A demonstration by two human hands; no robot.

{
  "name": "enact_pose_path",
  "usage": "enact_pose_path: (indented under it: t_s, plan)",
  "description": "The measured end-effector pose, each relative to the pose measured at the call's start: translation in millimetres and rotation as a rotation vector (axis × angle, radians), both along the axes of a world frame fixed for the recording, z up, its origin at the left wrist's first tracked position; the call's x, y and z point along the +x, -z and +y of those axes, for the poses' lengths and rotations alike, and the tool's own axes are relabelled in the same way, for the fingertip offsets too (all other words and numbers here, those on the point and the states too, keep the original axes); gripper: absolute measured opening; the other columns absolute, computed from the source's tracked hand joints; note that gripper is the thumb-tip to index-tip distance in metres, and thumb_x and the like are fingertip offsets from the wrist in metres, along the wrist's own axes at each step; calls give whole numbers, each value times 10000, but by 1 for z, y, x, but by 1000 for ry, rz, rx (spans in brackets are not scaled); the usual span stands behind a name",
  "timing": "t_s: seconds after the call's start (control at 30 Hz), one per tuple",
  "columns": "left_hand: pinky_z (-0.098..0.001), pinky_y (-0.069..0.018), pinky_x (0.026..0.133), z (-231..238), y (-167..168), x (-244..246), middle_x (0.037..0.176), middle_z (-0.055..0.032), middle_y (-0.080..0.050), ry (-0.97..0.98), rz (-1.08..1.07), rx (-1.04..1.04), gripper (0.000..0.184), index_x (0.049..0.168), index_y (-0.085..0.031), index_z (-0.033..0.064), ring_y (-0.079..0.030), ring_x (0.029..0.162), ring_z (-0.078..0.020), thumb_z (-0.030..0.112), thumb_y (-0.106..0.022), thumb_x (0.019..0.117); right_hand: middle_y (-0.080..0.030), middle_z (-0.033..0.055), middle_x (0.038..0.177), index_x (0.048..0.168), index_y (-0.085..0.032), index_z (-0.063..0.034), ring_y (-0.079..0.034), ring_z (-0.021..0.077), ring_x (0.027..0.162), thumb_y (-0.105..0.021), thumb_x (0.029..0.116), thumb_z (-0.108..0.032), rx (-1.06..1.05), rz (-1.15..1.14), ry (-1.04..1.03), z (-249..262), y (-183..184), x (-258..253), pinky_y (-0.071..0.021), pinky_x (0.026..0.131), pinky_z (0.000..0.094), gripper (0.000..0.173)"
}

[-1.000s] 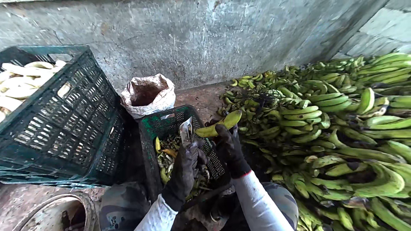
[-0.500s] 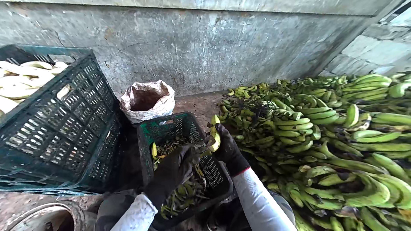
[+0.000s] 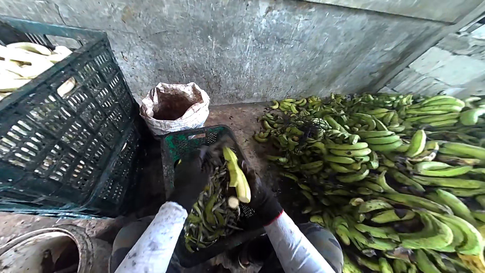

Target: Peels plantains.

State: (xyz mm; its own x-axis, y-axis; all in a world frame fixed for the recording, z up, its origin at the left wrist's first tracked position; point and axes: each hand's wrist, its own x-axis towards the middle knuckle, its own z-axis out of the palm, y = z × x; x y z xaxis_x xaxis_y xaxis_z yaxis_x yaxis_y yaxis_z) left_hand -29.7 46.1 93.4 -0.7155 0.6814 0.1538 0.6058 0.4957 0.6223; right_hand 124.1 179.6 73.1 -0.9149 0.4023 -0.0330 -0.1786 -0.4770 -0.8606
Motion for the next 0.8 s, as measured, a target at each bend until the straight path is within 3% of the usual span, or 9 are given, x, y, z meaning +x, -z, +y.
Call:
enact_pose_path:
  t_s: [0.1,0.17,0.23,0.33,0.4,0.53,0.67,0.73,0.8]
  plan:
    - [-608,-528,954,-10,-7,-14,1270,-136,-658,-67,-187,139,577,1462,-527,199,-661,1122,-309,565,-532,1017,-690,73,838,1145,-576,-81,-666,141,644,-338,1062,-384,-119,0,45,6,-1,6,-586,552,298,394]
    - [-528,-571,901,-16,-12,-2,1203,-73,-682,84,-235,174,511,1431,-556,210,-680,1038,-220,519,-531,1026,-677,60,800,1100,-584,-79,-654,128,616,-315,1066,-334,-54,35,174,19,-2,4,-576,520,286,373]
    - [-443,-567,953,-17,-6,18,1214,-40,-693,302,-219,159,506,1434,-565,175,-678,1066,-160,481,-521,1033,-681,43,801,1140,-589,-95,-653,117,630,-374,1051,-401,73,73,247,34,-3,1,-573,538,285,384]
    - [-471,-528,1028,-14,4,47,1272,-100,-684,455,-64,114,611,1442,-588,156,-659,1167,-234,564,-566,987,-677,24,832,1255,-548,-82,-657,109,686,-390,1027,-489,241,5,269,48,-3,2,-587,630,292,493]
    - [-504,-511,1036,-10,3,52,1288,-132,-675,436,-17,62,614,1450,-585,170,-648,1192,-290,555,-596,972,-680,29,812,1178,-571,-76,-664,113,680,-396,1032,-476,172,-18,245,46,0,3,-589,625,291,460]
    - [-572,-505,1008,3,6,20,1273,-169,-674,199,47,35,481,1429,-606,162,-647,1177,-354,338,-630,983,-705,-11,871,1104,-612,-120,-677,70,762,-383,1046,-278,113,71,75,28,9,4,-594,695,256,284]
    - [-573,-545,928,-3,7,-15,1222,-128,-681,-51,-174,218,487,1451,-539,180,-676,1080,-285,433,-564,1036,-709,-9,883,1127,-602,-113,-680,72,768,-426,1022,-324,146,60,26,18,13,10,-594,703,262,294]
    - [-449,-580,875,-8,10,-8,1209,-62,-677,-12,-414,339,457,1457,-517,207,-675,1025,-181,426,-520,1056,-687,5,845,1193,-577,-95,-660,86,697,-478,1003,-442,206,67,156,27,15,5,-583,632,268,407]
    - [-323,-589,681,-9,8,20,1055,-49,-686,66,-750,455,389,1375,-553,133,-672,811,-130,377,-481,1080,-669,11,884,1316,-545,-114,-640,96,710,-457,997,-577,350,-4,323,36,9,-1,-573,637,288,570]
